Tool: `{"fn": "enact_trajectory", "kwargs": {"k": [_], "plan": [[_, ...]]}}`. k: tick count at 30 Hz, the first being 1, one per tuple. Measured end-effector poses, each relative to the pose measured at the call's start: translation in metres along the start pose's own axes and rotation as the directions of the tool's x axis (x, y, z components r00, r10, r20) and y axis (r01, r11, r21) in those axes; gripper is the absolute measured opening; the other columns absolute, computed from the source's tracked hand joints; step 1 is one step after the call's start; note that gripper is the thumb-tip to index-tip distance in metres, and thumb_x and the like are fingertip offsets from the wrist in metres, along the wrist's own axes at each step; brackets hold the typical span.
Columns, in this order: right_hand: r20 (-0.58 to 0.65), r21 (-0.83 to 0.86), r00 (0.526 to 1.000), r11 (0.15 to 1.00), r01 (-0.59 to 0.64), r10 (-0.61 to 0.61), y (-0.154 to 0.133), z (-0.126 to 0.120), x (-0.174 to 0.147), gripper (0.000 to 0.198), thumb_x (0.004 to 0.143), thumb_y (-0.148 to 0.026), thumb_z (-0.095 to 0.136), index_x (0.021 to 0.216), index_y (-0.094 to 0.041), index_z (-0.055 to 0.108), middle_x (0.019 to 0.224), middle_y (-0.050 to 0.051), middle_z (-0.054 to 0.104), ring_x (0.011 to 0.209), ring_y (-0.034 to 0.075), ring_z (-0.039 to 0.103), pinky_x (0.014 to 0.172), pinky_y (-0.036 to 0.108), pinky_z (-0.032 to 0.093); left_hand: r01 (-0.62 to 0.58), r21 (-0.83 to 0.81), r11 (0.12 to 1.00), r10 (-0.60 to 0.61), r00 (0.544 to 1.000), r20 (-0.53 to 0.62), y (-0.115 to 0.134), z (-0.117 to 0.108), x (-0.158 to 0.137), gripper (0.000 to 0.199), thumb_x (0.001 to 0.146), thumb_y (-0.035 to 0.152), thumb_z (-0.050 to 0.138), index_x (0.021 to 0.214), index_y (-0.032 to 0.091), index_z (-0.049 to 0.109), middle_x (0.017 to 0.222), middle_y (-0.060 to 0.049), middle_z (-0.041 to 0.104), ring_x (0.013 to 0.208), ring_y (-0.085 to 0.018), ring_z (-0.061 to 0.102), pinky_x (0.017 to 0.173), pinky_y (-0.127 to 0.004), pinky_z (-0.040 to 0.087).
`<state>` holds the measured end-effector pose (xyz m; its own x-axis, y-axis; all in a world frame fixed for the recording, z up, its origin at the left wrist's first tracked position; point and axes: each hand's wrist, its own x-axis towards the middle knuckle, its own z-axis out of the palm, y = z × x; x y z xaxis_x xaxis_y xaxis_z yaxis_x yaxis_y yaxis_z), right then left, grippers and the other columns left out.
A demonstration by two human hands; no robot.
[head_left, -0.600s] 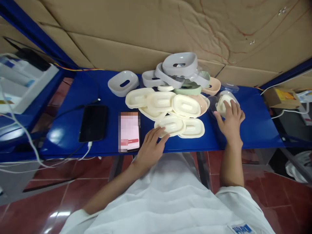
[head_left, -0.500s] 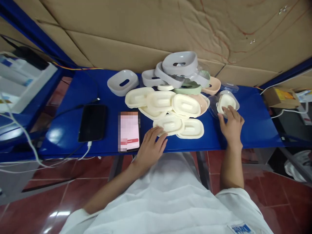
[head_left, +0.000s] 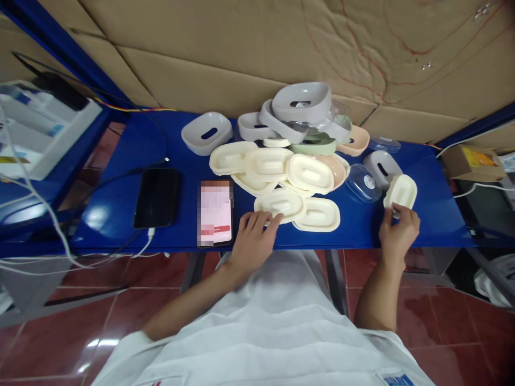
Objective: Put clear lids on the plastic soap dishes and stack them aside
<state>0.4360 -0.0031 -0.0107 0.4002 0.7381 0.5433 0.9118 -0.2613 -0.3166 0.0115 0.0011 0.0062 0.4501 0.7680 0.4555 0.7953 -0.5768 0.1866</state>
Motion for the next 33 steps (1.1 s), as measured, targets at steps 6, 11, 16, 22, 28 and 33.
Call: {"fn": "enact_trajectory", "kwargs": {"k": [6, 11, 16, 22, 28, 33], "plan": [[-0.015, -0.081, 1.0, 0.997, 0.006, -0.007, -0.025, -0.002, 0.008, 0.063, 0.1, -0.05, 0.061, 0.149, -0.011, 0.064, 0.149, 0.029, 0.061, 0.137, 0.05, 0.058, 0.109, 0.072, 0.046, -0.005, -0.019, 1.0, 0.004, 1.0, -0.022, -0.001, 0.004, -0.001, 0.031, 0.102, 0.007, 0.059, 0.131, 0.016, 0.066, 0.114, -0.013, 0.073, 0.109, -0.029, 0.067, 0.096, -0.045, 0.05], [0.259, 0.171, 0.857, 0.894, 0.413, -0.446, -0.099, 0.017, 0.028, 0.079, 0.102, -0.057, 0.063, 0.168, -0.024, 0.039, 0.174, 0.022, 0.038, 0.159, 0.043, 0.041, 0.122, 0.067, 0.041, -0.001, -0.031, 1.0, 0.0, 1.0, -0.017, -0.001, 0.003, -0.001, 0.031, 0.101, 0.007, 0.058, 0.13, 0.016, 0.067, 0.115, -0.013, 0.073, 0.109, -0.03, 0.067, 0.097, -0.046, 0.052], [0.319, 0.266, 0.725, 0.792, 0.549, -0.61, -0.129, 0.04, 0.056, 0.057, 0.106, -0.05, 0.061, 0.157, -0.025, 0.057, 0.17, 0.019, 0.046, 0.156, 0.04, 0.048, 0.121, 0.061, 0.046, -0.002, -0.059, 0.998, 0.0, 0.999, -0.042, -0.004, 0.003, -0.004, 0.033, 0.1, 0.005, 0.057, 0.129, 0.015, 0.067, 0.114, -0.013, 0.071, 0.109, -0.029, 0.067, 0.102, -0.046, 0.056], [0.258, 0.403, 0.716, 0.745, 0.531, -0.649, -0.11, 0.014, 0.066, 0.042, 0.106, -0.044, 0.064, 0.144, -0.027, 0.068, 0.171, 0.013, 0.047, 0.157, 0.036, 0.048, 0.125, 0.057, 0.048, -0.024, -0.013, 1.0, 0.024, 0.998, -0.058, -0.002, 0.004, -0.007, 0.04, 0.099, 0.004, 0.061, 0.135, 0.019, 0.068, 0.127, -0.015, 0.071, 0.124, -0.031, 0.067, 0.117, -0.058, 0.05], [0.292, 0.408, 0.785, 0.813, 0.415, -0.547, -0.08, -0.045, 0.05, 0.04, 0.102, -0.041, 0.072, 0.141, -0.031, 0.07, 0.169, 0.009, 0.049, 0.156, 0.035, 0.05, 0.13, 0.058, 0.043, -0.14, -0.032, 0.99, 0.142, 0.986, 0.084, 0.007, 0.004, 0.001, 0.06, 0.097, 0.004, 0.064, 0.152, 0.029, 0.061, 0.153, -0.019, 0.058, 0.147, -0.035, 0.055, 0.127, -0.064, 0.038], [0.302, 0.453, 0.877, 0.865, 0.214, -0.375, -0.065, -0.064, -0.005, 0.04, 0.103, -0.044, 0.067, 0.139, -0.028, 0.067, 0.168, 0.013, 0.049, 0.158, 0.038, 0.046, 0.126, 0.064, 0.043, -0.149, -0.105, 0.983, 0.162, 0.979, 0.127, 0.021, 0.016, 0.019, 0.051, 0.099, 0.006, 0.062, 0.147, 0.026, 0.063, 0.164, -0.021, 0.049, 0.152, -0.039, 0.05, 0.125, -0.065, 0.04]]}}
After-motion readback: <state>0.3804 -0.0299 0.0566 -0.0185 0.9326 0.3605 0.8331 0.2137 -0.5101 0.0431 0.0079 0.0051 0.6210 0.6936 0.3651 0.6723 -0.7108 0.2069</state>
